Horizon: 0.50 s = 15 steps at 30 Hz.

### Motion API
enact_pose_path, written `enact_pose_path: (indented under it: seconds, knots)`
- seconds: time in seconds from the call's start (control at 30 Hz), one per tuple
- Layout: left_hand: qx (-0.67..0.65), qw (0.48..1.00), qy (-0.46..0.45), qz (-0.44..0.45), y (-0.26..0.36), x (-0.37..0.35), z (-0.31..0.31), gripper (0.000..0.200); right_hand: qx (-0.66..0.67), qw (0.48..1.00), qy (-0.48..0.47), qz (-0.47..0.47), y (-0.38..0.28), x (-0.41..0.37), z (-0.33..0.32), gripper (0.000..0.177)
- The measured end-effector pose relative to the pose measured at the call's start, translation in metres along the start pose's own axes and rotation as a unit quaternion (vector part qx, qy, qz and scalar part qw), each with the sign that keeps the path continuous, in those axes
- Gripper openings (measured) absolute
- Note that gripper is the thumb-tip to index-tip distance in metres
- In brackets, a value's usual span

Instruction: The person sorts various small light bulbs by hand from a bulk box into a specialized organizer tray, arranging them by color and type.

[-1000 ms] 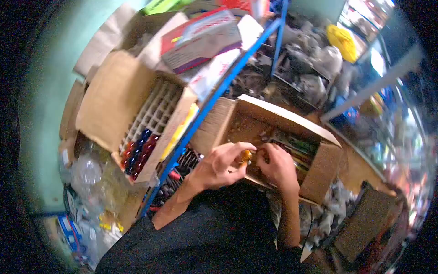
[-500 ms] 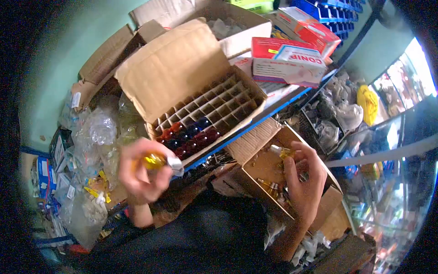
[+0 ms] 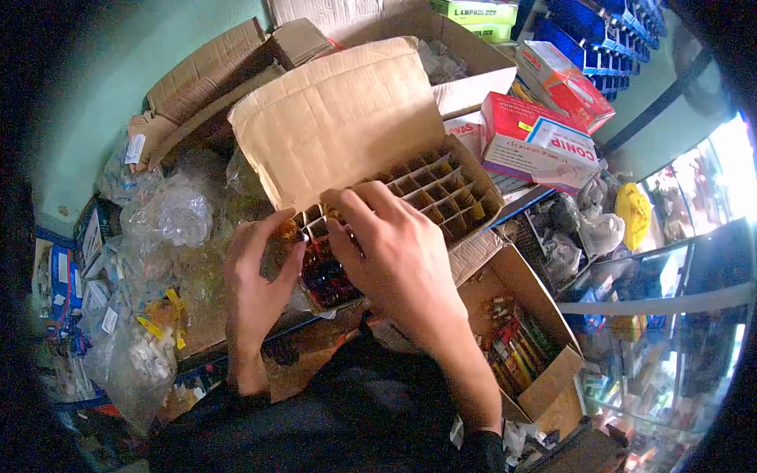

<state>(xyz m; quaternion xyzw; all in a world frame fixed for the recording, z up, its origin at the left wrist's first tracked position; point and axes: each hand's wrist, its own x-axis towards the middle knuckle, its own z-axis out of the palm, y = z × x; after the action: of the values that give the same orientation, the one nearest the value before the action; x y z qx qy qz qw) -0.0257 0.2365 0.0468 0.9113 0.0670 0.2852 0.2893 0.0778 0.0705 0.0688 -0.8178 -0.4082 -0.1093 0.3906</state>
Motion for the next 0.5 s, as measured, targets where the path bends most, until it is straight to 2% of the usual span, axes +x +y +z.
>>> enact_pose_path:
  seconds: [0.13, 0.23, 0.33, 0.4, 0.5]
  knots:
    - [0.011, 1.0, -0.02, -0.018, -0.005, -0.001, 0.0, 0.037, 0.014, 1.0, -0.024, -0.014, 0.001, 0.001, 0.014, 0.021]
    - [0.033, 0.999, -0.015, 0.027, -0.01, -0.001, 0.001, 0.034, 0.014, 0.999, -0.038, -0.014, -0.002, 0.002, 0.016, 0.02]
    - [0.0, 1.0, -0.008, 0.016, -0.011, -0.003, 0.001, 0.029, -0.009, 0.998, -0.058, -0.026, -0.001, 0.001, 0.016, 0.021]
    - [-0.012, 0.999, 0.022, 0.023, -0.013, -0.004, 0.003, 0.025, -0.032, 0.995, -0.076, -0.051, 0.001, 0.001, 0.017, 0.022]
    - [-0.011, 0.997, 0.047, 0.056, -0.015, -0.004, 0.001, 0.023, -0.048, 0.995, -0.054, -0.067, 0.006, -0.006, 0.024, 0.023]
